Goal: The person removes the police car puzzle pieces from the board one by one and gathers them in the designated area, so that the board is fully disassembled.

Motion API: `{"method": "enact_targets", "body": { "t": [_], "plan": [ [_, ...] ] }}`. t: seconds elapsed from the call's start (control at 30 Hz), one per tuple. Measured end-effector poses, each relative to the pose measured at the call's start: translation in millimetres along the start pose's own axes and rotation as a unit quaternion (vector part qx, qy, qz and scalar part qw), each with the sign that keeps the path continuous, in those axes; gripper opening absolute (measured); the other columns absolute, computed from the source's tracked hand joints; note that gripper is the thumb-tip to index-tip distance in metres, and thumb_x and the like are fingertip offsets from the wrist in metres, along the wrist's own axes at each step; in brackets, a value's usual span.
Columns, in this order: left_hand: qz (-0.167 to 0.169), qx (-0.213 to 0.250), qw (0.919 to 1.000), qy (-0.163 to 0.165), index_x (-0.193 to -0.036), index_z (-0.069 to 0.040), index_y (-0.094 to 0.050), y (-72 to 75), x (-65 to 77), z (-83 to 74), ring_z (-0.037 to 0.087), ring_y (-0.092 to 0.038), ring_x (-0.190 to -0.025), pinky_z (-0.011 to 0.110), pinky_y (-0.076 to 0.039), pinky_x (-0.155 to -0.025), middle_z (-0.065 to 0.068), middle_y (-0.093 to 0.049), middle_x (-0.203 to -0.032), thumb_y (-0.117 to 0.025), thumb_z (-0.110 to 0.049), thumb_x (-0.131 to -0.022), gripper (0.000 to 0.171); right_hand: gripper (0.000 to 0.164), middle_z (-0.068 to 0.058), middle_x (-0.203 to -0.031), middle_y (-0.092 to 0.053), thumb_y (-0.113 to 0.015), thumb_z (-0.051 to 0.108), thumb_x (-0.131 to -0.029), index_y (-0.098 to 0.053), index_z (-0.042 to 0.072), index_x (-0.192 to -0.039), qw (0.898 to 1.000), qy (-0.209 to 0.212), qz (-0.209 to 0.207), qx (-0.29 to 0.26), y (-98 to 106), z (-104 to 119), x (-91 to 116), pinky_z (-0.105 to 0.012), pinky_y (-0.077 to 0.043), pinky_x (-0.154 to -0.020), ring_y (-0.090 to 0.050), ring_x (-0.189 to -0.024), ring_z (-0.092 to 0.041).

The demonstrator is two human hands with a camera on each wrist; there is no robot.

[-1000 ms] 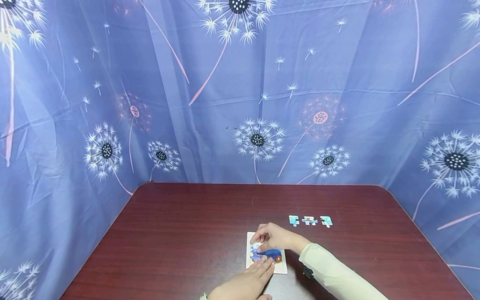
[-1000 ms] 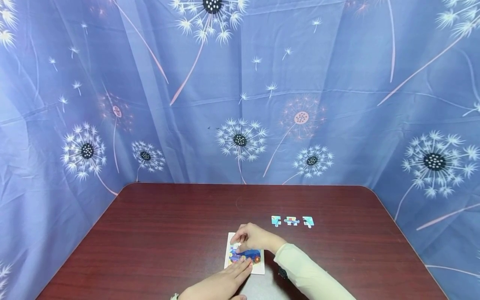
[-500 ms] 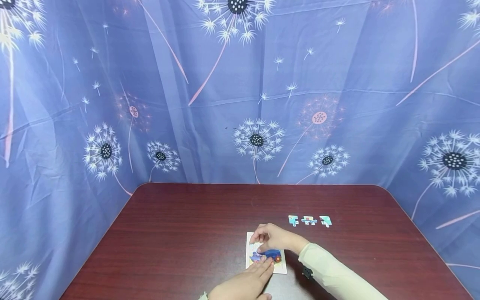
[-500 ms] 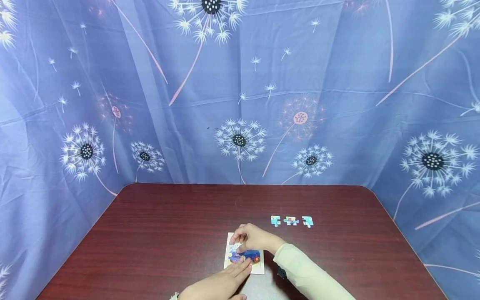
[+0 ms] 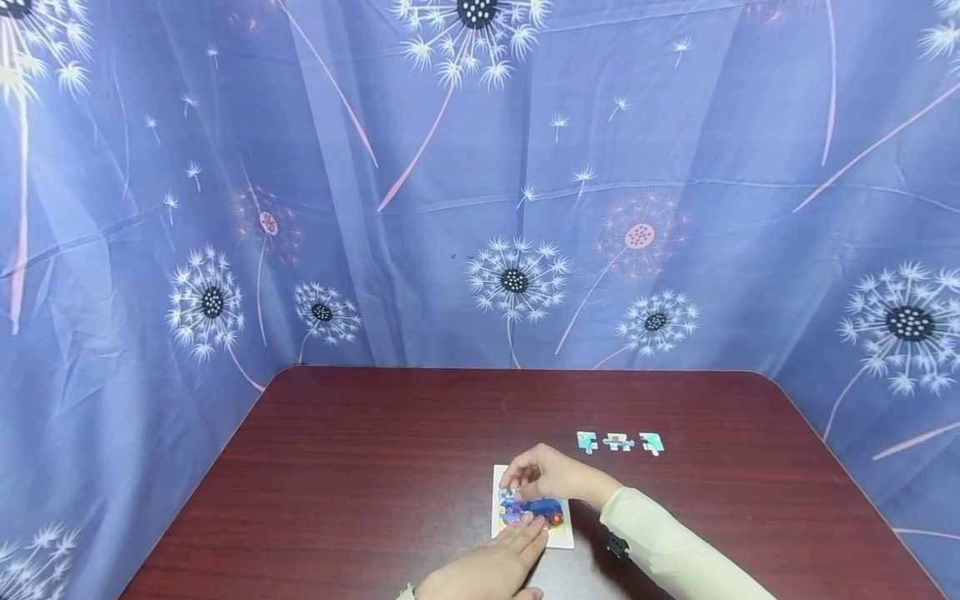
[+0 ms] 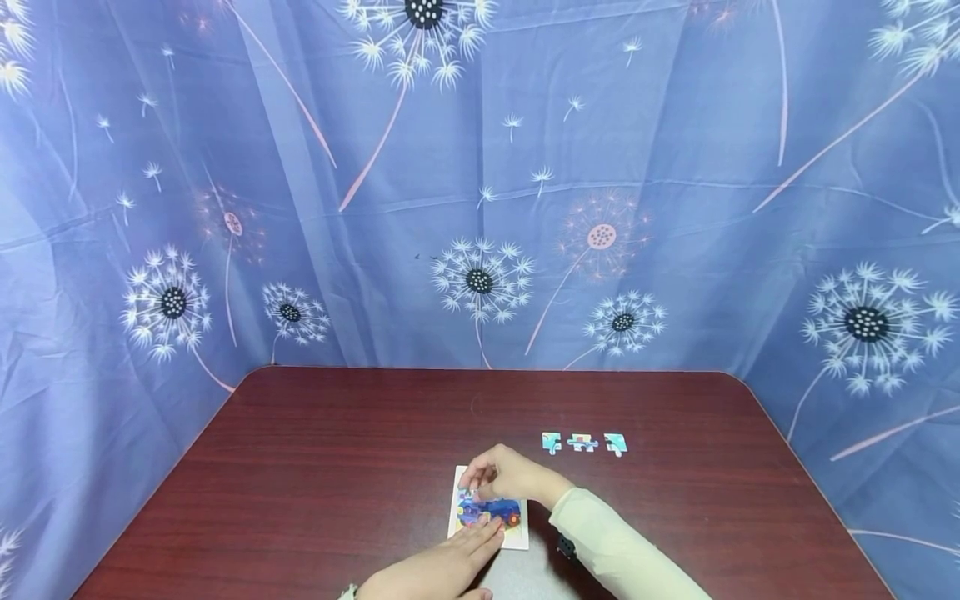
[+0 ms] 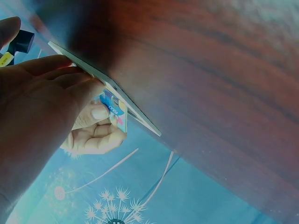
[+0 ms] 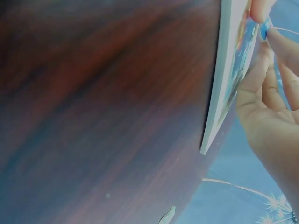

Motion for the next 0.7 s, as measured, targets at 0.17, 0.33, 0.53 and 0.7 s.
{"method": "enact_targets", "body": {
  "t": [0.17, 0.33, 0.53, 0.7],
  "plan": [
    [-0.002, -0.003, 1.0, -0.001, -0.145, -0.001, -0.038, 0.3, 0.4, -1.0, 0.022, -0.027, -0.142, 0.029, -0.031, -0.111, 0.012, -0.032, -0.153, -0.05, -0.04, -0.098, 0.063, 0.019, -0.013, -0.079, -0.066, -0.067, -0.007, -0.08, -0.072, -0.001, -0.097, 1.0, 0.01, -0.005, -0.022, 2, 4, 2, -0.022, -0.052, -0.067, -0.059, -0.071, -0.008],
    [-0.016, -0.016, 0.9997, -0.008, -0.144, 0.0, -0.04, 2.2, 1.4, -2.3, 0.022, -0.03, -0.141, 0.029, -0.032, -0.11, 0.013, -0.036, -0.152, -0.052, -0.039, -0.097, 0.062, 0.018, -0.013, -0.081, -0.067, -0.068, -0.005, -0.082, -0.072, 0.001, -0.098, 0.999, 0.001, -0.021, -0.031, 9, 4, 4, -0.021, -0.051, -0.063, -0.059, -0.069, -0.009],
    [-0.026, -0.023, 0.9994, -0.006, -0.143, 0.0, -0.042, 3.4, 2.4, -3.5, 0.022, -0.033, -0.14, 0.029, -0.033, -0.11, 0.012, -0.039, -0.15, -0.053, -0.039, -0.096, 0.062, 0.019, -0.008, -0.081, -0.067, -0.067, -0.003, -0.084, -0.073, 0.003, -0.1, 0.999, -0.004, -0.038, -0.021, 21, 0, 7, -0.021, -0.051, -0.062, -0.058, -0.067, -0.006],
    [-0.028, -0.024, 0.9993, -0.005, -0.143, -0.001, -0.042, 4.1, 3.1, -3.5, 0.022, -0.034, -0.139, 0.029, -0.034, -0.109, 0.011, -0.039, -0.149, -0.053, -0.039, -0.096, 0.062, 0.019, -0.009, -0.085, -0.067, -0.066, -0.001, -0.086, -0.071, 0.0, -0.103, 0.998, -0.002, -0.047, -0.035, 32, -1, 14, -0.023, -0.053, -0.067, -0.06, -0.073, -0.008]
  ]
}}
Point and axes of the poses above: each hand's wrist, its own x-axis away from the middle knuckle, its own y-axis out of the back of the hand, z = x × y, the point moved 10 cm from there along -x, towards the middle knuckle
